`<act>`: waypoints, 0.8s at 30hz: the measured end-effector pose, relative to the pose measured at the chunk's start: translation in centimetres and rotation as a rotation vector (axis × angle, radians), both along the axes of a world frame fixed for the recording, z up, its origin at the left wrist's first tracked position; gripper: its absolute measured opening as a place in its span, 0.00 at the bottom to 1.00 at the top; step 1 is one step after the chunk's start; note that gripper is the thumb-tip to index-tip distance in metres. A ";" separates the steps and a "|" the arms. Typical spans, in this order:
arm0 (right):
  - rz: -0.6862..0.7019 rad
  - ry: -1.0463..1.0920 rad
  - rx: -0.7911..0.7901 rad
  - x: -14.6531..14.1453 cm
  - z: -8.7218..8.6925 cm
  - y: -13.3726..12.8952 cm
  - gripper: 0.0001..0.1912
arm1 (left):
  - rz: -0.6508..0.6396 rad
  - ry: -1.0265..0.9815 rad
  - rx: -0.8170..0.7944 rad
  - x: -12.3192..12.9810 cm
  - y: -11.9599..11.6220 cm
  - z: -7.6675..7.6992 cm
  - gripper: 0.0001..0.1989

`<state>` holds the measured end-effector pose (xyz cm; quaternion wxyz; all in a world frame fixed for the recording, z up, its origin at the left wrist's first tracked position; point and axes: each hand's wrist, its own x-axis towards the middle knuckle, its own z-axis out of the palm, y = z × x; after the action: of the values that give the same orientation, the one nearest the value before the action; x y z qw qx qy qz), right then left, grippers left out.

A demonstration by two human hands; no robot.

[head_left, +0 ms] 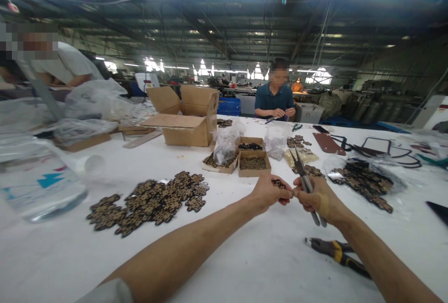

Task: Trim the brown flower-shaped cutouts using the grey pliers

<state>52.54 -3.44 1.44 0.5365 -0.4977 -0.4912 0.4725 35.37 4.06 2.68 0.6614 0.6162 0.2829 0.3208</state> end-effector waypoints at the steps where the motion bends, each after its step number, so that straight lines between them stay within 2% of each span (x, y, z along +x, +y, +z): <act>1: 0.005 -0.004 -0.001 -0.1 0.1 -0.1 0.23 | 0.006 0.003 0.013 0.0 0.0 -0.1 0.10; 12: -0.058 0.040 0.018 -0.5 0.3 0.1 0.25 | 0.117 -0.132 -0.139 0.2 0.2 -0.8 0.13; 24: -0.091 0.026 0.025 -0.7 -0.2 0.4 0.26 | 0.105 -0.154 -0.194 0.2 0.4 -1.1 0.17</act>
<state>51.81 -3.04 1.24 0.5698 -0.5066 -0.4669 0.4479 35.59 4.43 1.59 0.7198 0.5072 0.2929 0.3725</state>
